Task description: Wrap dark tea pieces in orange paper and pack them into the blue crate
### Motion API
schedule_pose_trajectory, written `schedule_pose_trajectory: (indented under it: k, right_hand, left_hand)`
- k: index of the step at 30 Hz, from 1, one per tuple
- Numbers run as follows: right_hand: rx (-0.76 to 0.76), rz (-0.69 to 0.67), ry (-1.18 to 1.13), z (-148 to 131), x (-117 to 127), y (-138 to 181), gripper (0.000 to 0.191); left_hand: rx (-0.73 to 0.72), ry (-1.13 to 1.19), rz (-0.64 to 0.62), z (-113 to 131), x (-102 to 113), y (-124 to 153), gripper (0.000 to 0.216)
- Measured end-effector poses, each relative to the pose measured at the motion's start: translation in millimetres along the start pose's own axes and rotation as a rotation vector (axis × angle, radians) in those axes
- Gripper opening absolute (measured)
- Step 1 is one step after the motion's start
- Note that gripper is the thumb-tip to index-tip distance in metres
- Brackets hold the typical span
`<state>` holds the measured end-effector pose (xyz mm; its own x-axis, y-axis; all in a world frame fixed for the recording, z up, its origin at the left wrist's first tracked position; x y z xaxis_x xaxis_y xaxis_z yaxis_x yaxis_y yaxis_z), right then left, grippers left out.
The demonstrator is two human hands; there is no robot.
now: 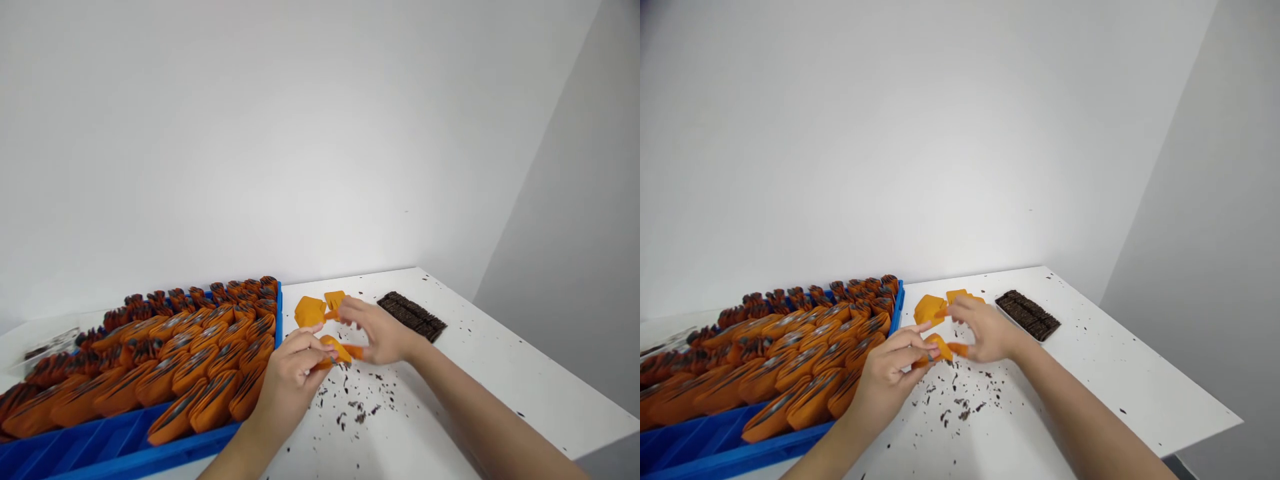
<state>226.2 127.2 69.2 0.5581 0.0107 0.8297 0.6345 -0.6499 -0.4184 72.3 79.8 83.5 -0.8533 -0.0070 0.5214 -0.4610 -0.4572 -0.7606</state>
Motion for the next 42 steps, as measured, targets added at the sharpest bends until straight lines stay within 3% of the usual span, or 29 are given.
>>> schedule_pose_trajectory:
  k: [3,6,8,12,22,32,38,42]
  right_hand:
    - [-0.246,0.11,0.217,39.5,49.4,17.3,0.038]
    - [-0.555,0.088,0.434,89.8,80.2,46.8,0.037]
    - [-0.67,0.016,0.49,115.5,85.5,63.8,0.04]
    - [-0.746,-0.086,0.435,144.6,76.8,80.7,0.041]
    - [-0.745,-0.09,0.384,151.8,70.9,80.7,0.045]
    - [-0.745,-0.17,0.33,152.9,65.4,88.3,0.043]
    - [-0.756,-0.227,0.341,145.2,59.5,80.9,0.033]
    - [-0.796,-0.315,0.391,152.5,60.0,68.7,0.038]
  left_hand:
    - [0.055,0.015,0.048,-0.4,7.6,-0.4,0.016]
    - [0.108,0.029,0.061,0.6,7.0,1.4,0.023]
    - [0.119,0.044,0.066,2.2,4.3,3.1,0.027]
    - [0.076,0.078,0.057,7.6,-0.6,4.5,0.026]
    - [0.141,0.083,0.051,-6.1,-3.0,8.4,0.031]
    - [0.236,0.112,0.126,-23.8,5.5,13.4,0.019]
    - [0.41,0.363,0.133,-35.0,-4.4,15.7,0.009]
    - [0.547,0.538,0.194,-43.4,-7.9,18.7,0.015]
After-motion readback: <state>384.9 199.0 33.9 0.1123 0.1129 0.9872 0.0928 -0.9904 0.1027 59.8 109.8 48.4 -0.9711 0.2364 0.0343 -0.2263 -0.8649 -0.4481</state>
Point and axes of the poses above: each hand's wrist, its own y-axis away from the middle knuckle, its own x-axis out of the back of the hand, z = x × y, the point moved 10 cm from there along -y, towards the middle knuckle, and after that the axes turned 4 degrees about -z, right-handed, at the moved point
